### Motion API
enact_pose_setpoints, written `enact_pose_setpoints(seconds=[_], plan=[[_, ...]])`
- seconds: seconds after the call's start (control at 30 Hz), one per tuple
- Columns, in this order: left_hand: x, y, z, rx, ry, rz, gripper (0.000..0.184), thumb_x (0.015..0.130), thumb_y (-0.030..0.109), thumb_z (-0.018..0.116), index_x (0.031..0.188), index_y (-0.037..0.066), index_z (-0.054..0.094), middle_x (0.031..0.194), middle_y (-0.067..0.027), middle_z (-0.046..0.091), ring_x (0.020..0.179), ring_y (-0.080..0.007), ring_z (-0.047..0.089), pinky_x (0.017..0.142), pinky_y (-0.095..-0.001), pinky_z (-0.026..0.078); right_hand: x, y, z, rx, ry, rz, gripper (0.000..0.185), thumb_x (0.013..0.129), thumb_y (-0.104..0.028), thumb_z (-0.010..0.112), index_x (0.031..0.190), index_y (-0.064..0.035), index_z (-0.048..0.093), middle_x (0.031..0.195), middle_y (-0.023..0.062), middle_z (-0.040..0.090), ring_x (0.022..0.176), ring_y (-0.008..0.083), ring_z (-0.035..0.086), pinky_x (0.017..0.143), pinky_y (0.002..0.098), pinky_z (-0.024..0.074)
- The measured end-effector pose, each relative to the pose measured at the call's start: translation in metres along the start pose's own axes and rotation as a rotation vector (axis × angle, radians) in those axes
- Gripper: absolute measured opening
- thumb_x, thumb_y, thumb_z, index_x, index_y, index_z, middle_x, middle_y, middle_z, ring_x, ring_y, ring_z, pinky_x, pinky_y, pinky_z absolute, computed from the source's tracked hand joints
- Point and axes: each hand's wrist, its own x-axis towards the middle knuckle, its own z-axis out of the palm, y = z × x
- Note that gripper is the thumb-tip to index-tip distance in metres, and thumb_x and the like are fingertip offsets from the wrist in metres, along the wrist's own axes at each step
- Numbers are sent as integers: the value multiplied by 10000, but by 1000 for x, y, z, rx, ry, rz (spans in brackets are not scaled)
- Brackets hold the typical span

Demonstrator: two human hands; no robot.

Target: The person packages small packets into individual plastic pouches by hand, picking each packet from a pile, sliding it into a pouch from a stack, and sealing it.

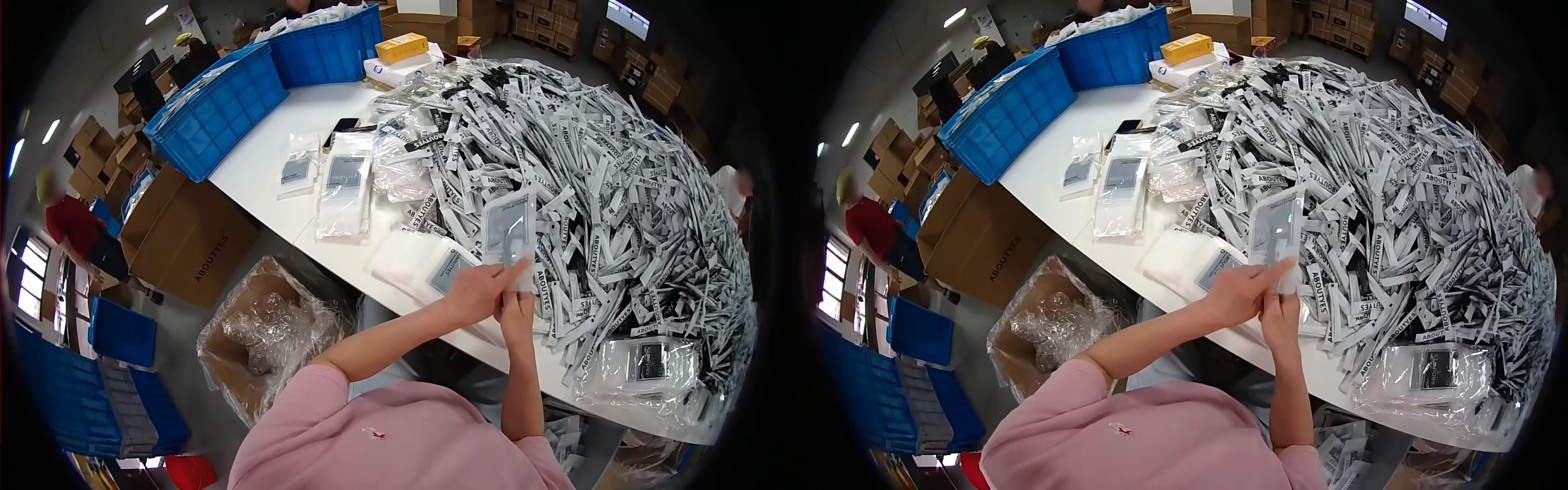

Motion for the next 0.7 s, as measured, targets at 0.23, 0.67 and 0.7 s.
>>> enact_pose_setpoints(seconds=[0.23, 0.67, 0.7], plan=[[-2, 13, 1, -20, -36, 68, 623, 672, 20, 576, 1272, 129, 450, 696, -68, 573, 579, -259, 572, 468, -350, 444, 6, 12, -9, -22, 72, -169, 217, 881, -113, 458, 896, 61, 586, 725, 60, 603, 599, 106, 552, 512, 239, 435], [1, 22, -16, 57, -390, -191, 707, 710, 51, 568, 1354, 105, 283, 740, -140, 583, 654, -315, 584, 570, -411, 466, 7, 7, -15, -234, -74, -188, 92, 763, -17, 569, 816, 44, 613, 734, 76, 647, 674, 128, 595, 606, 270, 468], [0, 25, -12, 75, -372, -119, 709, 709, 48, 565, 1355, 101, 280, 751, -139, 581, 646, -320, 581, 567, -415, 464, 8, 2, -11, -259, -63, -283, 105, 763, -23, 573, 829, 45, 619, 741, 71, 646, 694, 131, 600, 613, 265, 472]])
